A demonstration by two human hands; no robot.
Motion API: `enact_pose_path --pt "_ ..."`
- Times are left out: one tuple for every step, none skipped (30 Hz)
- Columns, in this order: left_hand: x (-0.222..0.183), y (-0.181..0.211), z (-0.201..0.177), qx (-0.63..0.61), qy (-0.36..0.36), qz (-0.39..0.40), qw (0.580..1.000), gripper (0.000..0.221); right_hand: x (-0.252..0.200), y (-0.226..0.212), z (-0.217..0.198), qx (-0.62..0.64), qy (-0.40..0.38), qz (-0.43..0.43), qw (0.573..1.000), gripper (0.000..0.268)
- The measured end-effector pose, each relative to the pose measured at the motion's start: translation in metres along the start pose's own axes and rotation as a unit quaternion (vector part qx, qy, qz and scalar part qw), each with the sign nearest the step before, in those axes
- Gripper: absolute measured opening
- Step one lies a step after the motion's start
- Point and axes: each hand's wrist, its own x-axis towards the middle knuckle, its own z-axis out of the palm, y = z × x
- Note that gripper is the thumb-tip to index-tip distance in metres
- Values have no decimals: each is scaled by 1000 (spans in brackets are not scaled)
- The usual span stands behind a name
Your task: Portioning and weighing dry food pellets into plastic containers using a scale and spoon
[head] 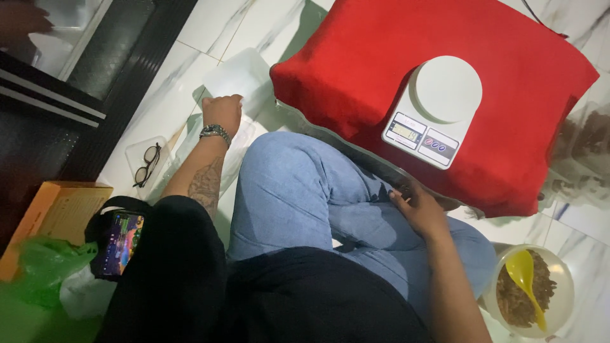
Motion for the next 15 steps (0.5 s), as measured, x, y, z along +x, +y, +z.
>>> enact_pose_path --pt "0 0 2 1 0 0 1000 33 -1 -1 0 1 0 0 1000 57" --pt "-1 0 3 2 3 -4 1000 32 -3 -2 0 -12 -2 3 1000 57" --pt "-1 0 4 3 6 -8 1000 31 -4 -3 -1 -24 -4 5 1000 56" --pt "0 -2 8 4 6 -8 1000 31 -3 -1 1 -24 -4 6 1000 56" --pt "0 -4 13 -20 17 -12 1000 29 -2 1 2 -18 -2 6 1000 54" --pt "0 -7 18 -45 28 -17 998 27 -2 3 4 -13 0 7 1000 52" --pt "-2 -1 16 -45 27 -19 998 27 -1 7 4 -15 -3 6 1000 52" --pt "-4 5 15 -68 38 -30 997 27 0 9 5 -14 -1 4 1000 53" --pt "-9 7 13 -91 50 -44 994 28 2 11 6 -14 -2 -1 1000 54" --pt "-5 12 17 -91 50 -51 993 28 9 18 9 -17 -7 -6 1000 54" --pt "-7 13 23 -102 79 -43 991 26 17 23 14 -16 -1 -8 1000 58" --pt "-9 13 30 -112 108 -35 987 25 25 29 21 -14 5 -11 1000 62" --pt "-4 11 44 -110 105 -52 987 25 17 20 17 -20 -9 -19 1000 62" --pt "0 7 57 -120 134 -53 982 25 10 10 14 -37 -9 -14 999 65" --pt "5 3 71 -129 164 -54 976 27 2 1 10 -53 -8 -9 999 68"
